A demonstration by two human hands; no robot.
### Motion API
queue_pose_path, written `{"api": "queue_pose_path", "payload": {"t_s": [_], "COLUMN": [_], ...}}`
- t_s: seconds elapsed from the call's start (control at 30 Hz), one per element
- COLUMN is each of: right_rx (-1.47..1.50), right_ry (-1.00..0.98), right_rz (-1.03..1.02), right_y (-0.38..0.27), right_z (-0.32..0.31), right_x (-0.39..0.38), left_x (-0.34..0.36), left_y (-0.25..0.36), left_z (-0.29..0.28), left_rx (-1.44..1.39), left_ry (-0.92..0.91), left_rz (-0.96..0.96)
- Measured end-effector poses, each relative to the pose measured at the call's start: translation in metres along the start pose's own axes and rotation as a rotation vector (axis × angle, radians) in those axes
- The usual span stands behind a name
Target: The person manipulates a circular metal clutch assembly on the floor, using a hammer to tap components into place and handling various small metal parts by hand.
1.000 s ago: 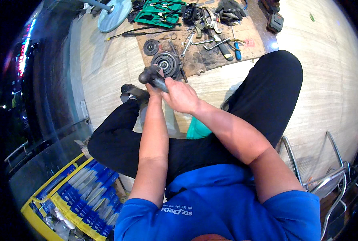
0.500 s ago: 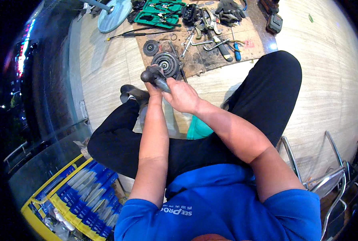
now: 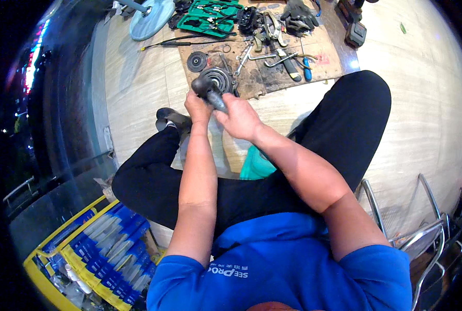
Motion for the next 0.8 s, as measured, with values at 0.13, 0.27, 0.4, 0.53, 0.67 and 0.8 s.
{"api": "queue_pose_path", "payload": {"t_s": [0.13,0.27,0.4,0.53,0.67,0.8], "right_rx": [0.051,0.024,0.032,0.056,0.04,0.026], "right_ry": [0.137,0.351,0.409,0.447,0.412,0.318], "right_rz": [0.054,0.047,0.096,0.088,0.075,0.048], "right_y": [0.001,0.016,0.015,0.02,0.017,0.009], "right_z": [-0.026,-0.062,-0.075,-0.082,-0.075,-0.072], "right_x": [0.01,0.018,0.015,0.012,0.012,0.011], "left_x": [0.005,0.015,0.024,0.034,0.042,0.046], "left_y": [0.011,0.037,0.026,0.042,0.04,0.047], "left_z": [-0.009,-0.011,0.002,0.008,0.01,0.007], "left_rx": [-0.316,-0.382,-0.327,-0.164,-0.048,-0.043], "left_ry": [0.139,0.125,0.057,-0.009,-0.061,-0.088], "left_rz": [-0.194,-0.173,-0.026,0.092,0.161,0.303]}}
Point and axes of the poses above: each hand's wrist, its own x-axis towards the middle knuckle, its own z-axis out of the palm, y = z × x, the point moved 4 cm from there along x, towards the middle knuckle, and after that the axes turned 3 degrees about z, right-handed, at the moved point
